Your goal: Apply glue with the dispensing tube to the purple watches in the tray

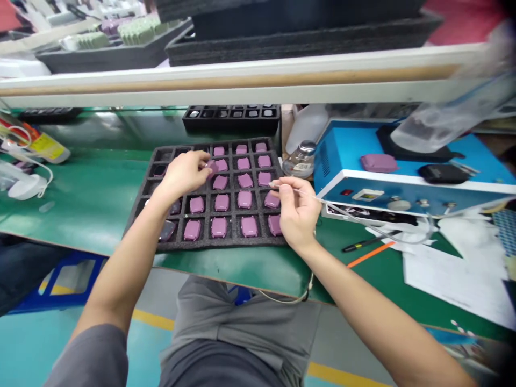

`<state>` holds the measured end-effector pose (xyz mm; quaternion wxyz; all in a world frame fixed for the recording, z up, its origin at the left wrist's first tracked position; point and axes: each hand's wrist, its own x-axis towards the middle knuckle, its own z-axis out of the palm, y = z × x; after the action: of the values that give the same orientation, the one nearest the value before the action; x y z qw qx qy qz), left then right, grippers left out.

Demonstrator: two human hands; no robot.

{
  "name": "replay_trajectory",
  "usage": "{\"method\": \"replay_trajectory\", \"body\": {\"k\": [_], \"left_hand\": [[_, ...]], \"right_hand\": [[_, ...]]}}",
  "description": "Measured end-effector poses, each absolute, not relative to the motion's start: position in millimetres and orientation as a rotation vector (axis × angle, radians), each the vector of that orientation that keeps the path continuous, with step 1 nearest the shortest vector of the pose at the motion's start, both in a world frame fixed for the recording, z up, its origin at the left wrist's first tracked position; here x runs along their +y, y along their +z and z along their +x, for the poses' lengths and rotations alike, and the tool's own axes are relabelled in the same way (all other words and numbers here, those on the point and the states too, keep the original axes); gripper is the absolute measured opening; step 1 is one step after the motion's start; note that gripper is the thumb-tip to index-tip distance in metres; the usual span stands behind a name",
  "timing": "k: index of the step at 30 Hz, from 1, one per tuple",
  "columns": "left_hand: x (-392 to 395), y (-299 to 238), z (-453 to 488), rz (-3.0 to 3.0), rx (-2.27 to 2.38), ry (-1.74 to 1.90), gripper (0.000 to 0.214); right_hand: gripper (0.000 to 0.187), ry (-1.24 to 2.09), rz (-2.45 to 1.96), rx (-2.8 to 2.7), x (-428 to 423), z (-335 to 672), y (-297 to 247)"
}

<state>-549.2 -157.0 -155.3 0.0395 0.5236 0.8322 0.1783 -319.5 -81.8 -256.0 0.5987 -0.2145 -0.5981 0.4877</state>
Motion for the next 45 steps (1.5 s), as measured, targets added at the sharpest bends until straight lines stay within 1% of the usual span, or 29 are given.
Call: {"method": "replay_trajectory", "body": {"k": [2, 3, 5, 9, 16, 45], "left_hand": [[-147.3, -159.8, -531.1, 1.575, 2.151, 1.016, 0.043], [-142.0, -164.8, -519.1, 1.52, 1.957, 1.162, 0.044], [-132.7, -178.0, -494.6, 1.371, 1.701, 1.326, 0.042], [-126.0, -200.5, -466.6, 1.144, 1.576, 1.477, 0.043], [-134.4, -204.2, -465.3, 1.134, 1.507, 1.521, 0.039], [-137.2, -207.4, -460.9, 1.162, 1.483, 1.568, 0.036]], "right_hand": [[0.021, 1.104, -0.505, -1.403, -79.4, -320.1, -255.9], [0.021, 1.079, -0.513, -1.407, -78.0, -320.2, -255.7], [0.021, 1.012, -0.524, -1.405, -75.3, -320.1, -255.1], [0.018, 0.937, -0.499, -1.437, -72.7, -318.8, -253.0], [0.018, 0.972, -0.507, -1.478, -75.9, -315.2, -250.6], [0.015, 0.971, -0.463, -1.476, -76.0, -314.5, -253.4]]}}
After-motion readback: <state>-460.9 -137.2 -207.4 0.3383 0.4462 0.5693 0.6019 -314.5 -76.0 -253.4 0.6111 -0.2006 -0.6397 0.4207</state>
